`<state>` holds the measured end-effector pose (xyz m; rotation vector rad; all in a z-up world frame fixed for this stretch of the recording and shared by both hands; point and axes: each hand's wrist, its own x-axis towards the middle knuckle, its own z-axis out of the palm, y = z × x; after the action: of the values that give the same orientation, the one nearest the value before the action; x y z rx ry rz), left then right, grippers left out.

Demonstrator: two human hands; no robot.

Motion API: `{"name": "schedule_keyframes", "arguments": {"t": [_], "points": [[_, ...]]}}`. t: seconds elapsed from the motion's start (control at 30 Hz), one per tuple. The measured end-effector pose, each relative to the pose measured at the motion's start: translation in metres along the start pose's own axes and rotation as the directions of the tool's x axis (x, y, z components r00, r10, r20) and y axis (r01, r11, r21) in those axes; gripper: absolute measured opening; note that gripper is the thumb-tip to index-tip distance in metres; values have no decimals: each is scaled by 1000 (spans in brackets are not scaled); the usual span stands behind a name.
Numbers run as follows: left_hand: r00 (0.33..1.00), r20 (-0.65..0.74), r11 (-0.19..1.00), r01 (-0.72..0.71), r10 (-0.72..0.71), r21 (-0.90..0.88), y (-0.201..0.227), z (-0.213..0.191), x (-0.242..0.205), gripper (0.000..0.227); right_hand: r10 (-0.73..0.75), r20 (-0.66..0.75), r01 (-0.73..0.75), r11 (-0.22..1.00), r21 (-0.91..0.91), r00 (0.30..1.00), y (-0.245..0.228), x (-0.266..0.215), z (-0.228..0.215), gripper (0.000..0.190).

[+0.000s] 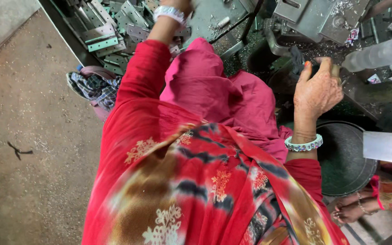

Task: The person operates a drill press to process small metal pieces. They pick up a metal piece from a bin, place it under the drill, activate the machine, and then remove the processed piece. This cycle repeats continuously.

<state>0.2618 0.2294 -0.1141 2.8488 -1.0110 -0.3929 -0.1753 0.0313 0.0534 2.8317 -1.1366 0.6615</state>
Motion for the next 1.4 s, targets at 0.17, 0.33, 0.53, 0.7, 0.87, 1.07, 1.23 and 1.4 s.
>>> {"name": "schedule_keyframes", "arguments": {"t": [0.17, 0.33, 0.53, 0.7, 0.87, 1.07, 1.23, 1.4], "points": [[952, -259, 961, -90, 160, 263, -27, 70, -50, 62, 24, 16, -22, 993, -117, 1000, 7, -3, 3, 28], [939, -199, 929, -212, 279, 303, -39, 96, -34, 24, 29, 161, -15, 996, -88, 987, -1, 0, -9, 37], [976, -146, 960, -121, 162, 253, 3, 58, -22, 25, 126, 205, -145, 986, 79, 971, 4, 1, -3, 43], [965, -73, 908, -260, 250, -329, 103, -61, -57, 33, 15, -73, -10, 997, 71, 997, 7, 7, 4, 52], [849, -225, 365, -424, 477, -829, 254, -99, -133, 34, 21, -58, 1, 930, 367, 998, 11, -7, 0, 61], [863, -282, 439, -464, 419, -769, 335, -95, -172, 23, 229, 111, -251, 793, 554, 967, 21, -9, 7, 65], [921, -73, -5, -76, 382, -997, 326, -87, -159, 25, 176, 139, -207, 463, 862, 975, 40, -13, 44, 58], [949, -113, -24, -110, 294, -994, 318, -67, -149, 23, 73, 198, -202, 52, 978, 978, 58, -11, 76, 42]]}}
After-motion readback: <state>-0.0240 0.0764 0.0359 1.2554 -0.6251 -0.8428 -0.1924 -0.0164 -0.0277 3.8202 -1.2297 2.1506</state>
